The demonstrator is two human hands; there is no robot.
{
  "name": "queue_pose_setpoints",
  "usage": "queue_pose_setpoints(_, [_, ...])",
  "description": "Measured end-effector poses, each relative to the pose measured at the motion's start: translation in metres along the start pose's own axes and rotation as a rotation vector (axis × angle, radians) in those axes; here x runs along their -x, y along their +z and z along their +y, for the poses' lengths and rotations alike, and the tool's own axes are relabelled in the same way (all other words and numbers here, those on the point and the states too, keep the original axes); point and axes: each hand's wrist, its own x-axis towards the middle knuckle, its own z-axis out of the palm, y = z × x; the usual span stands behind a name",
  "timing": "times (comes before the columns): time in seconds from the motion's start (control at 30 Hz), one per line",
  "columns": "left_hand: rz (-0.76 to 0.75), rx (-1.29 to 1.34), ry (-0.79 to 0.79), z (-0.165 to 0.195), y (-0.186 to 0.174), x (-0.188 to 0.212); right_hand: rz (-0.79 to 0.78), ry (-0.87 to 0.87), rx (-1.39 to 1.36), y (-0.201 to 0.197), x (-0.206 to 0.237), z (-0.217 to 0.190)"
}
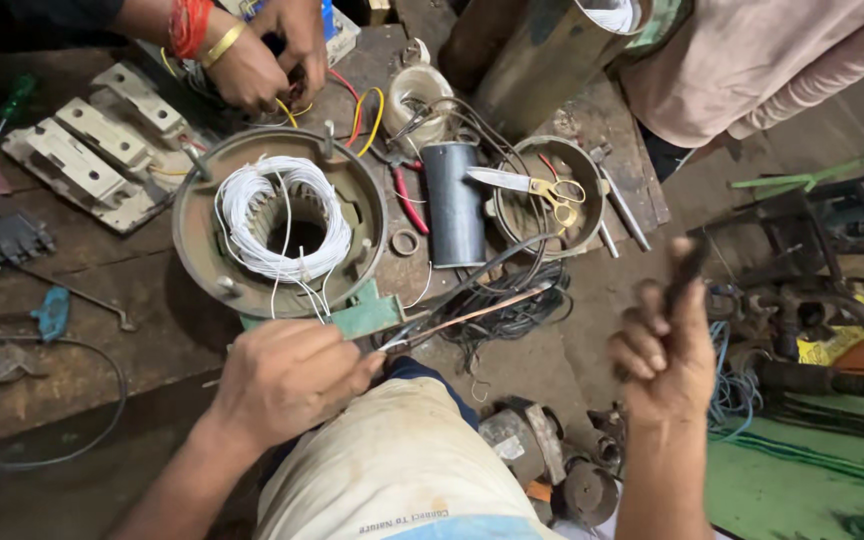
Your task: The person strips insulation from several wires using pliers and a knife, then twists the exposed ends together. They wrap the connections with black electrical tape and place the finished assembly into a cylindrical component on the workbench.
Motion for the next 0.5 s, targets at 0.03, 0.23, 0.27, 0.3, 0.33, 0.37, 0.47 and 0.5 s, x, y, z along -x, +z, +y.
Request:
queue_pose_setpoints(0.03, [0.005,0.019,-0.013,0.0,-0.002,-0.001,-0.028,0.025,0.175,-0.006,-0.001,-0.002])
queue_pose_setpoints(0.23, [-0.015,0.126,-0.043,0.001,0.005,-0.005,-0.84,0.179,0.967,-0.008,0.013,0.054])
queue_pose_setpoints(0.27, [-0.034,0.138,-0.064,0.002,0.007,-0.004,-0.688,0.303,0.844,-0.002,0.015,0.07])
queue_pose_setpoints(0.3, [-0.054,0.153,-0.082,0.003,0.01,-0.002,-0.53,0.417,0.716,0.005,0.016,0.085])
queue_pose_setpoints(0.33, [-0.08,0.166,-0.088,0.002,0.013,0.0,-0.548,0.453,0.634,0.011,0.012,0.093])
queue_pose_setpoints(0.37, [-0.101,0.188,-0.084,0.001,0.016,0.002,-0.559,0.48,0.562,0.018,0.009,0.097])
queue_pose_setpoints(0.47, [-0.225,0.236,-0.179,-0.008,0.031,0.014,-0.795,0.103,0.748,0.031,0.001,0.095])
queue_pose_setpoints(0.5, [-0.232,0.21,-0.146,-0.012,0.036,0.021,-0.808,0.093,0.739,0.032,0.003,0.086])
